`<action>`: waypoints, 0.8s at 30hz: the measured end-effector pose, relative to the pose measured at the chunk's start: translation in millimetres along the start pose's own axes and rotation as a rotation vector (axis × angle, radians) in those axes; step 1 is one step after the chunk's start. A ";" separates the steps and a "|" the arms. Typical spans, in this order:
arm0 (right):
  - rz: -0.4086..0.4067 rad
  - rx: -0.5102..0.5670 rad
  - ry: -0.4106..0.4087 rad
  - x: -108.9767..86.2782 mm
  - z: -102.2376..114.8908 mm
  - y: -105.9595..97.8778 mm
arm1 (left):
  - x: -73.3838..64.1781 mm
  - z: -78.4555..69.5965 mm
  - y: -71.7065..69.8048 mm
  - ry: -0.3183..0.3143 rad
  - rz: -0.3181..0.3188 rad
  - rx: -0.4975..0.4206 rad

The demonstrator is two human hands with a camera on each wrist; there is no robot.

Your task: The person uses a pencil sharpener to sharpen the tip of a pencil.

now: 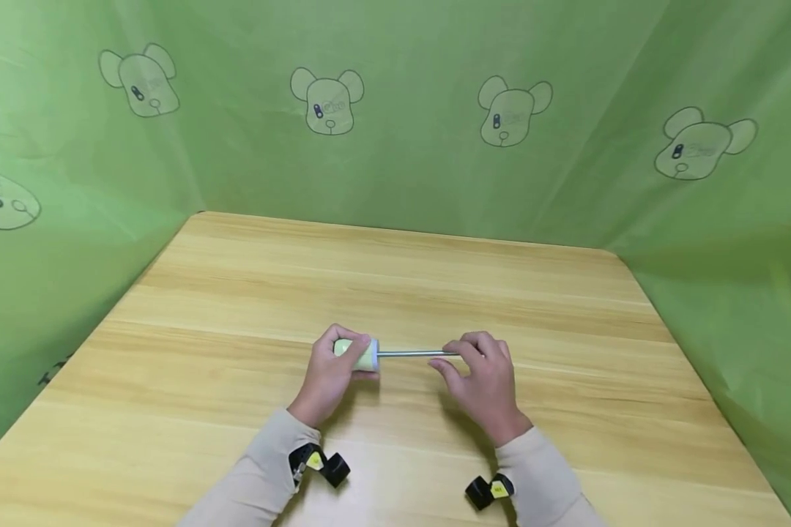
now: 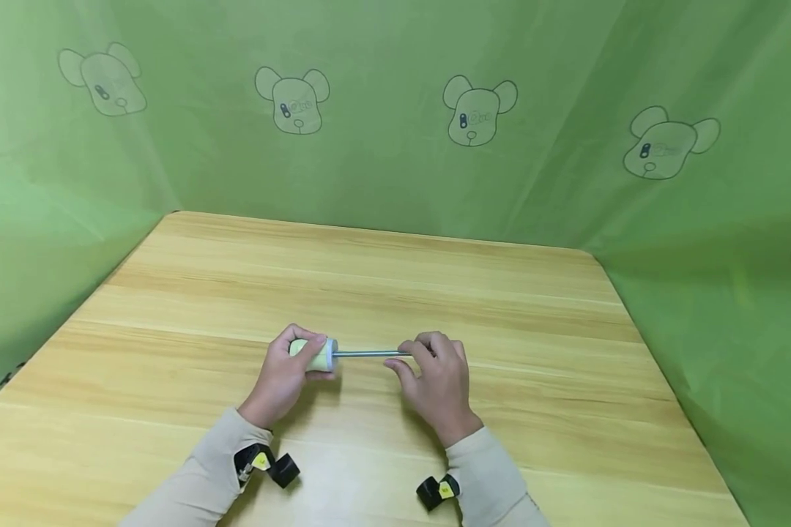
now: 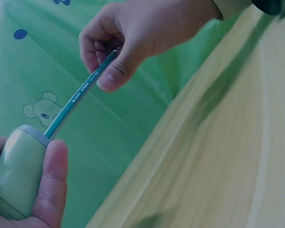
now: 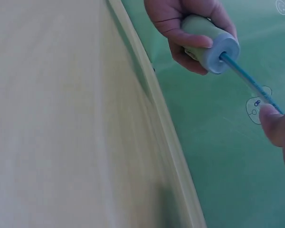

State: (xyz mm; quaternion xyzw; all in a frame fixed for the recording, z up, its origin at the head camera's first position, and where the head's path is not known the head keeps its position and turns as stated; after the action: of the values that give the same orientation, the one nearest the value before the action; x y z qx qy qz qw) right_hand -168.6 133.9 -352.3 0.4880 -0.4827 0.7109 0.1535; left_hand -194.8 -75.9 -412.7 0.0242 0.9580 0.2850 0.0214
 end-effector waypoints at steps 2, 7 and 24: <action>-0.086 0.004 -0.057 1.0 4.3 -4.4 | 0.4 2.1 -0.5 -0.040 -0.016 -0.020; -0.285 -0.008 -0.136 -1.1 8.4 -14.0 | -1.7 6.7 2.5 -0.127 -0.024 -0.048; 0.862 0.188 0.641 -20.0 -26.1 27.0 | -5.1 14.1 12.6 0.010 0.099 0.171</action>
State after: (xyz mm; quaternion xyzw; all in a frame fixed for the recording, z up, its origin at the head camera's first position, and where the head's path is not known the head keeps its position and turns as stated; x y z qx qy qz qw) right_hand -191.9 147.7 -385.1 0.0165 -0.5021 0.8628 -0.0566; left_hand -188.5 -57.9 -417.5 0.0719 0.9766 0.2028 0.0006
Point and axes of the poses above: each hand's wrist, its own x-axis towards the middle knuckle, its own y-axis out of the palm, z = x × y, the point moved 7 cm from there along x, towards the middle knuckle, and after that the axes turned 15 degrees about -x, right-handed, at the moved point
